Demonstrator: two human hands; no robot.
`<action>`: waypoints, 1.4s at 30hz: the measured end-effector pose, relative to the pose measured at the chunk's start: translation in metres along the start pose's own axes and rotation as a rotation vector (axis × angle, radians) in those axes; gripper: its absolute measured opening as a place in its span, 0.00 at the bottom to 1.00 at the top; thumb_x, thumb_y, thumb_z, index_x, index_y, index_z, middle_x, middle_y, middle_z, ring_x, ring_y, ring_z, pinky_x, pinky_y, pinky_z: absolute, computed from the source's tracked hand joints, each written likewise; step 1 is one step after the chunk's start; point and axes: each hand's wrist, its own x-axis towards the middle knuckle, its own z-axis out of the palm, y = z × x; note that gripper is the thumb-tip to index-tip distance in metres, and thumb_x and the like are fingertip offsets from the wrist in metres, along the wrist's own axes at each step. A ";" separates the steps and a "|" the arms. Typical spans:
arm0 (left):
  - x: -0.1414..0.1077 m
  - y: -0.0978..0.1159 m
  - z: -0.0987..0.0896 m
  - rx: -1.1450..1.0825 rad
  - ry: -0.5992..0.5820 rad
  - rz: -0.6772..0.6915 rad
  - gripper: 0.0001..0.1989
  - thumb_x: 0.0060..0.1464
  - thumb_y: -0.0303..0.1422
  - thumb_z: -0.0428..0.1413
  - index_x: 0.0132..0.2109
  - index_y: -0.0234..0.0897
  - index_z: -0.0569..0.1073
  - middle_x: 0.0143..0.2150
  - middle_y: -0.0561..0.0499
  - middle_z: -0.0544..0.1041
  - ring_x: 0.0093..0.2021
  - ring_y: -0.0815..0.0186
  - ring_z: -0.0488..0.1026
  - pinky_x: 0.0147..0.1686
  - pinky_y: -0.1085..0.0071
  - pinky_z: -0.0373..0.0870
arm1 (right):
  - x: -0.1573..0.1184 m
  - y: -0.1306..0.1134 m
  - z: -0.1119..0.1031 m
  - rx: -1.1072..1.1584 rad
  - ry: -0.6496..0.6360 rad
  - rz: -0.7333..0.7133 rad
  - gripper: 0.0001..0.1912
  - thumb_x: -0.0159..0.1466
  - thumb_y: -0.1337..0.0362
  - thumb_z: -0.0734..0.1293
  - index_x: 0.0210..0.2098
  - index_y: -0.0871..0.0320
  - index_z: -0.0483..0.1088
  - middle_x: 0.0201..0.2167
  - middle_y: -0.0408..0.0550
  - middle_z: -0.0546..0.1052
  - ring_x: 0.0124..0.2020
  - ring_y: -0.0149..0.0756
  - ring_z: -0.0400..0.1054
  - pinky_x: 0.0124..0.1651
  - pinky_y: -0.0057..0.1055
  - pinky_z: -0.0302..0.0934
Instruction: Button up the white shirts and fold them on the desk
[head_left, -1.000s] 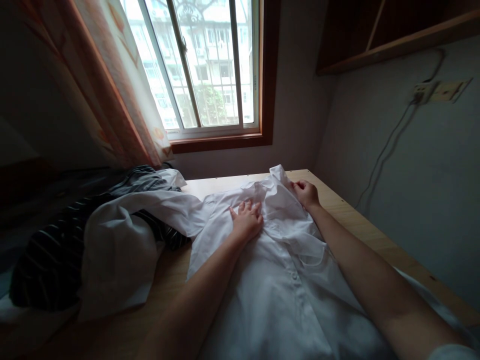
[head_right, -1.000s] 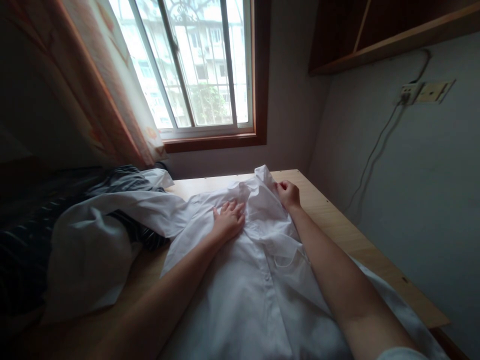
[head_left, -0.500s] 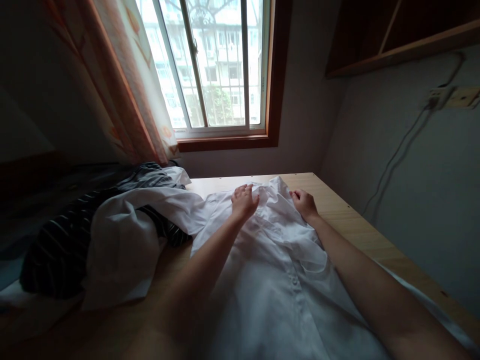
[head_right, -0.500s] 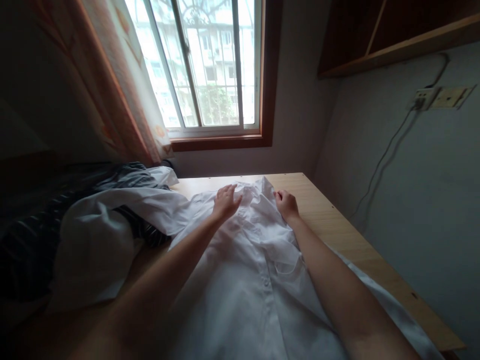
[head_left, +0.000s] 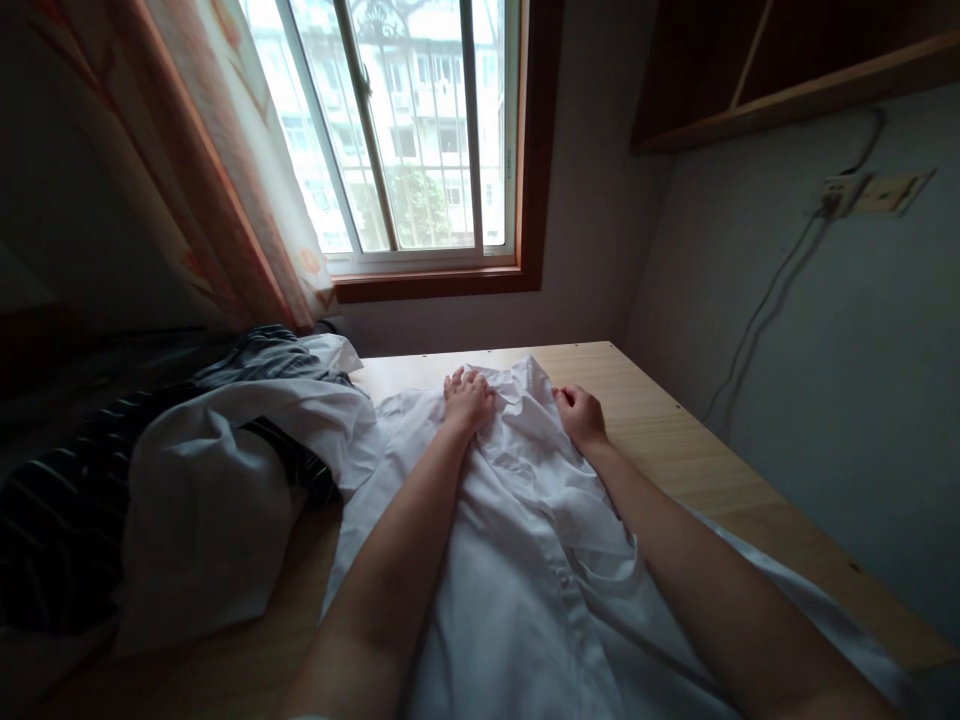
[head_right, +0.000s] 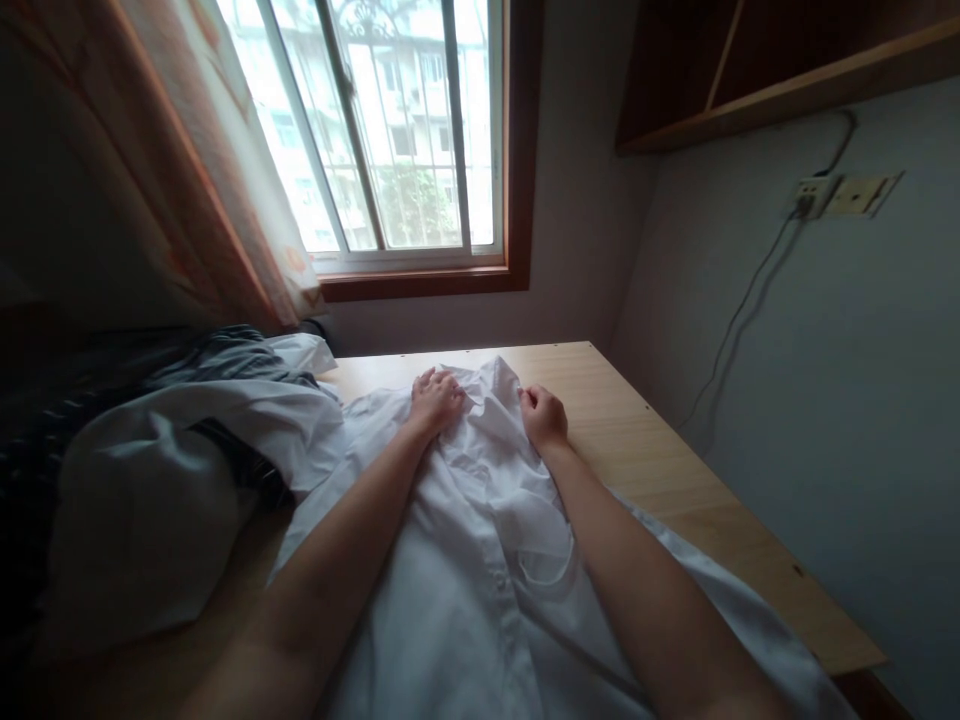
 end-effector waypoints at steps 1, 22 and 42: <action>0.000 -0.001 -0.001 0.006 0.006 0.025 0.14 0.59 0.35 0.49 0.49 0.39 0.73 0.64 0.46 0.68 0.69 0.54 0.52 0.68 0.53 0.43 | 0.001 0.001 -0.001 0.001 -0.003 0.008 0.16 0.65 0.56 0.59 0.24 0.56 0.68 0.26 0.50 0.76 0.28 0.37 0.66 0.33 0.30 0.55; -0.004 -0.007 -0.020 0.049 0.252 -0.160 0.12 0.64 0.34 0.44 0.46 0.38 0.70 0.48 0.42 0.77 0.56 0.51 0.64 0.63 0.53 0.48 | 0.043 0.030 -0.053 -0.146 0.457 0.095 0.13 0.65 0.59 0.58 0.29 0.56 0.66 0.36 0.57 0.74 0.41 0.44 0.67 0.42 0.35 0.60; 0.000 -0.023 -0.019 0.024 0.277 -0.277 0.13 0.61 0.32 0.45 0.45 0.36 0.72 0.47 0.40 0.78 0.54 0.48 0.66 0.59 0.52 0.54 | 0.016 0.032 -0.077 0.729 -0.510 0.310 0.17 0.50 0.65 0.65 0.39 0.59 0.76 0.34 0.50 0.81 0.33 0.40 0.73 0.35 0.31 0.67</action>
